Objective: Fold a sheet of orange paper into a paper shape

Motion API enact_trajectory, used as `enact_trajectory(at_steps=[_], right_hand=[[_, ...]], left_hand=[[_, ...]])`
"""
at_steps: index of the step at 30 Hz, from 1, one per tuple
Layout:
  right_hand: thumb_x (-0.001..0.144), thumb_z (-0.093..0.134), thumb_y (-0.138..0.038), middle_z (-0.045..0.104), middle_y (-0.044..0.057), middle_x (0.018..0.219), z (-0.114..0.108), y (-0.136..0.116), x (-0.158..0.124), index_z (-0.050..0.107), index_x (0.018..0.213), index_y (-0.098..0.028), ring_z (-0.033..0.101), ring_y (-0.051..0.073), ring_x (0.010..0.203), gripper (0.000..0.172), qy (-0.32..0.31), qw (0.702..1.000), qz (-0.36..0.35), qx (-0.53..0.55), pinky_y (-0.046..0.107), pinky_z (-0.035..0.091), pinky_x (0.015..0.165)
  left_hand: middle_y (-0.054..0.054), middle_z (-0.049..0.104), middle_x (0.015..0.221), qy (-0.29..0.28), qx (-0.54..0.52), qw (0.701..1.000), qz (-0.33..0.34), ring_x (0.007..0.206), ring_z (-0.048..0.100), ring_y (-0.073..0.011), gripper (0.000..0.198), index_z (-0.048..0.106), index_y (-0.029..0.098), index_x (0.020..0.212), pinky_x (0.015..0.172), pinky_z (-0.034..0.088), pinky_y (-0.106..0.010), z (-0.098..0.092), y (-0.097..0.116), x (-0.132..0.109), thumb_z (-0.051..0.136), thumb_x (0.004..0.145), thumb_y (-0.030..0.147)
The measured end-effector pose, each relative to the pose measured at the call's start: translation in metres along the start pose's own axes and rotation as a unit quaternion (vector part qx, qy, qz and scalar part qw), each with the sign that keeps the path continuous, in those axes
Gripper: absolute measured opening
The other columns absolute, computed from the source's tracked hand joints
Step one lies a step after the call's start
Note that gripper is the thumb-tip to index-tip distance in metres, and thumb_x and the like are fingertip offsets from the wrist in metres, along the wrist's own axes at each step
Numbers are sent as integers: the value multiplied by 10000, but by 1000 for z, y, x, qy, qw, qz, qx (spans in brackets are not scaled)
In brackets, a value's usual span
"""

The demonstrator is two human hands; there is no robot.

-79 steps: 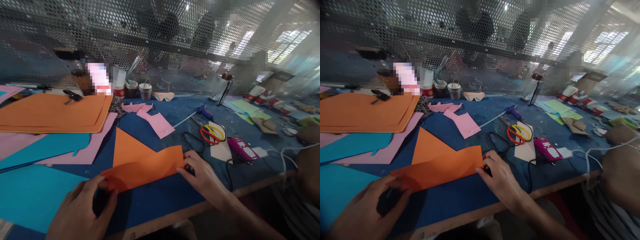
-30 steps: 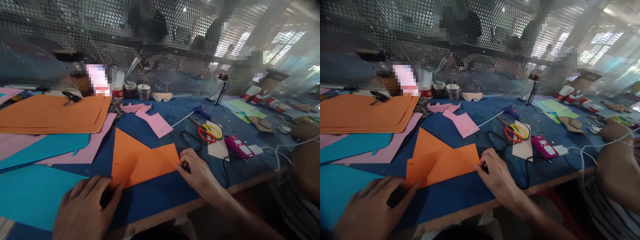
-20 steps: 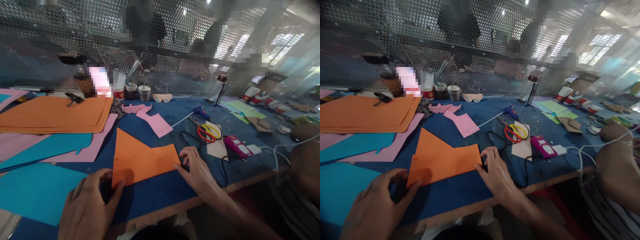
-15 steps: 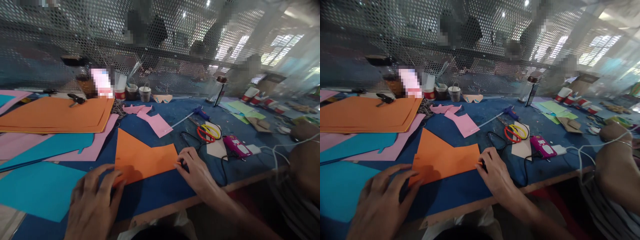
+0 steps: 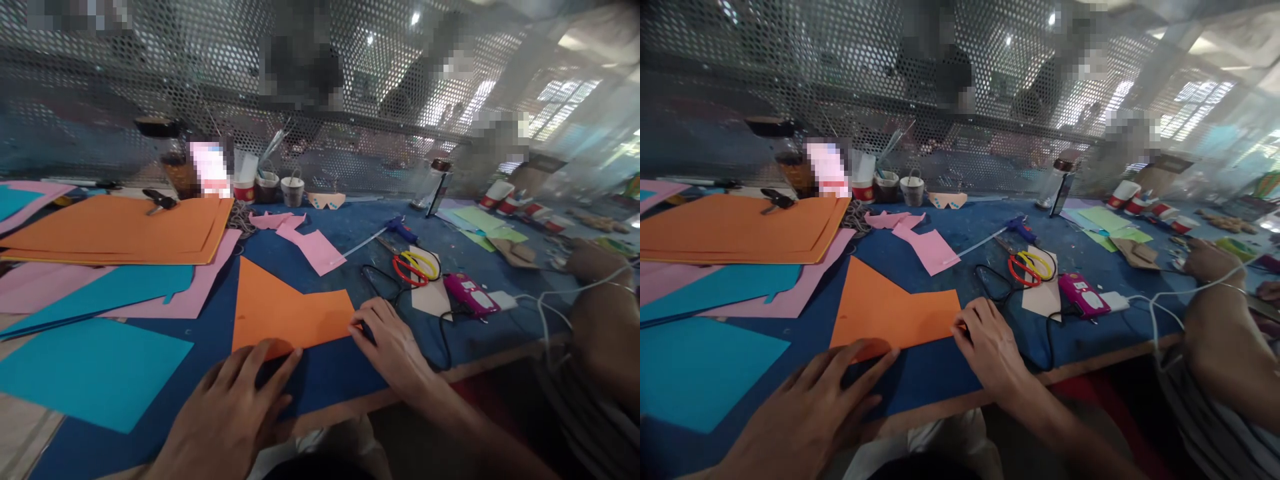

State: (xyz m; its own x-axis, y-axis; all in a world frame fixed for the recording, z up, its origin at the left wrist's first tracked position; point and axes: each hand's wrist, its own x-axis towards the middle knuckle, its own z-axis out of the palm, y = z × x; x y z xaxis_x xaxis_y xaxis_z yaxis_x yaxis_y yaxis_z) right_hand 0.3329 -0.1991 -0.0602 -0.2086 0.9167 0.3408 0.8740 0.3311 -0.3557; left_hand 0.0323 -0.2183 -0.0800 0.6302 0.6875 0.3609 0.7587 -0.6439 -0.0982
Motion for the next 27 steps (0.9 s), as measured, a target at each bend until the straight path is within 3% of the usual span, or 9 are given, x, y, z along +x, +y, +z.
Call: enact_trajectory(at_steps=[5, 8, 12, 15, 21, 27], right_hand=[[983, 581, -85, 629, 66, 1032, 2, 0, -1, 621, 974, -233, 616, 237, 971, 154, 13, 1000, -14, -11, 402, 529, 870], [981, 588, -75, 641, 66, 1032, 2, 0, -1, 627, 981, -226, 608, 249, 986, 156, 5, 999, -31, -28, 424, 511, 882], [985, 588, -65, 656, 59, 1029, 2, -1, -1, 633, 994, -223, 613, 245, 994, 164, -4, 999, -38, -25, 420, 499, 885], [990, 594, -71, 657, 54, 1029, 3, -1, 0, 627, 998, -218, 616, 239, 991, 151, -1, 999, -42, -21, 414, 496, 878], [987, 583, -67, 668, 50, 1013, 4, 1, 0, 622, 994, -221, 618, 242, 980, 159, -9, 999, -41, -28, 418, 499, 878], [992, 584, -85, 672, 54, 1014, 3, 2, 0, 628, 987, -227, 629, 241, 973, 149, -1, 999, -33, -18, 410, 513, 872]], left_hand=[[-82, 621, 1520, -10, 15, 1000, 0, 1239, 621, -366, 518, 566, 374, 1525, 914, 499, -495, 0, 5, -2, 501, 1048, 566], [-93, 630, 1517, 11, 12, 1000, -3, 1280, 602, -362, 559, 589, 314, 1508, 964, 468, -496, 2, 11, -1, 516, 1033, 599], [-125, 542, 1615, 42, 22, 998, 40, 1422, 508, -358, 666, 553, 151, 1528, 1130, 371, -505, 5, 21, 5, 542, 1022, 584], [-158, 560, 1594, 65, 22, 996, 59, 1443, 496, -348, 724, 538, 73, 1520, 1207, 297, -497, 10, 25, 7, 542, 1021, 598], [-80, 566, 1602, 54, 15, 998, 23, 1432, 526, -320, 694, 479, 186, 1587, 1187, 330, -478, 15, 28, 5, 477, 1049, 626], [-94, 631, 1534, 57, 2, 998, 18, 1365, 579, -324, 721, 456, 176, 1600, 1128, 391, -474, 12, 29, 6, 461, 1048, 640]])
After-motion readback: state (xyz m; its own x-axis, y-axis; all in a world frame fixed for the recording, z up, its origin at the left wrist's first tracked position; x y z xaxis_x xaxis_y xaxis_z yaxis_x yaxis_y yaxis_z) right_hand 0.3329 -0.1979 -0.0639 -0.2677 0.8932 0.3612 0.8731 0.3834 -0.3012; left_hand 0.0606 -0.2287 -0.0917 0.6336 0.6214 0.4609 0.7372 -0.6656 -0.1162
